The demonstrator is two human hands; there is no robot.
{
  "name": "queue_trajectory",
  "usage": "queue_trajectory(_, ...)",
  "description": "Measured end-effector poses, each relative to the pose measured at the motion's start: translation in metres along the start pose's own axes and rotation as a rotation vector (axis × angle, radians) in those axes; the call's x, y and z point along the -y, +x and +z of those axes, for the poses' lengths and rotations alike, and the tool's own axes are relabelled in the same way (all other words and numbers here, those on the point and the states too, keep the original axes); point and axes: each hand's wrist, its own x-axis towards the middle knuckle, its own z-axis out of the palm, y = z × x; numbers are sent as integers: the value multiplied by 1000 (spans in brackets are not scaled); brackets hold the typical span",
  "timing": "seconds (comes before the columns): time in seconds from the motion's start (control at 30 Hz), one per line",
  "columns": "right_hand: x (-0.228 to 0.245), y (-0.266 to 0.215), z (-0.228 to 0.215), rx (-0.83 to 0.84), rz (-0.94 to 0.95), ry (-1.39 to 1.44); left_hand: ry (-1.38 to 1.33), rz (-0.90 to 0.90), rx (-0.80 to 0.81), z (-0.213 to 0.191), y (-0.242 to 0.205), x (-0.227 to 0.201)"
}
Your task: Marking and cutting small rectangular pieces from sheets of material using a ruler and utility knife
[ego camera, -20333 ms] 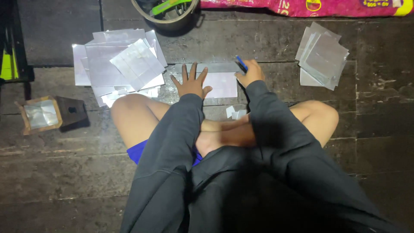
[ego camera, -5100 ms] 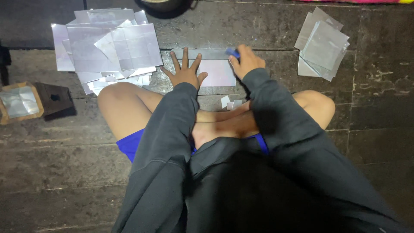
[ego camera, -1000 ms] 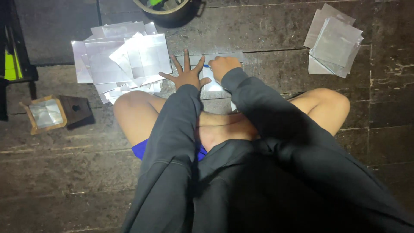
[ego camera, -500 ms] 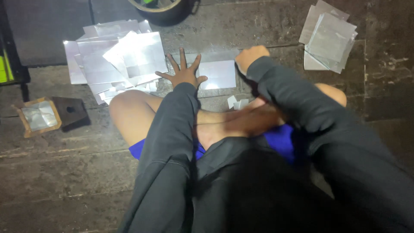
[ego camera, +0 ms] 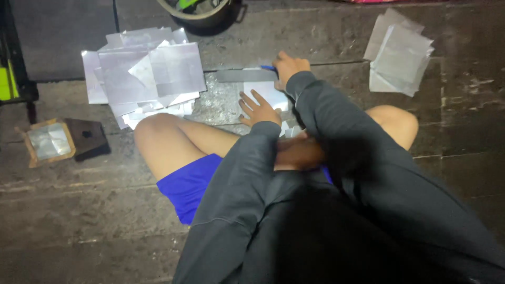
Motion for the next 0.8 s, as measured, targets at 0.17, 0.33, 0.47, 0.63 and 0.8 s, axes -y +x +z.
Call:
queue_trajectory(0.17, -42, -37, 4, 100, -98, -10, -57, -42, -13, -14, 18, -5)
queue_trajectory(0.33, -94, -110, -29, 34, 242, 159, -284, -209, 237, 15, 75, 38)
queue_trajectory(0.47, -127, -99, 21, -313, 370, 553, -592, -298, 168, 47, 92, 94)
queue_trajectory(0.63, -96, -82, 18, -433, 267, 599, -1266, -599, 342, -24, 13, 58)
queue_trajectory(0.8, -73, -71, 4, -408, 199, 553, -1457, -722, 304, -7, 11, 30)
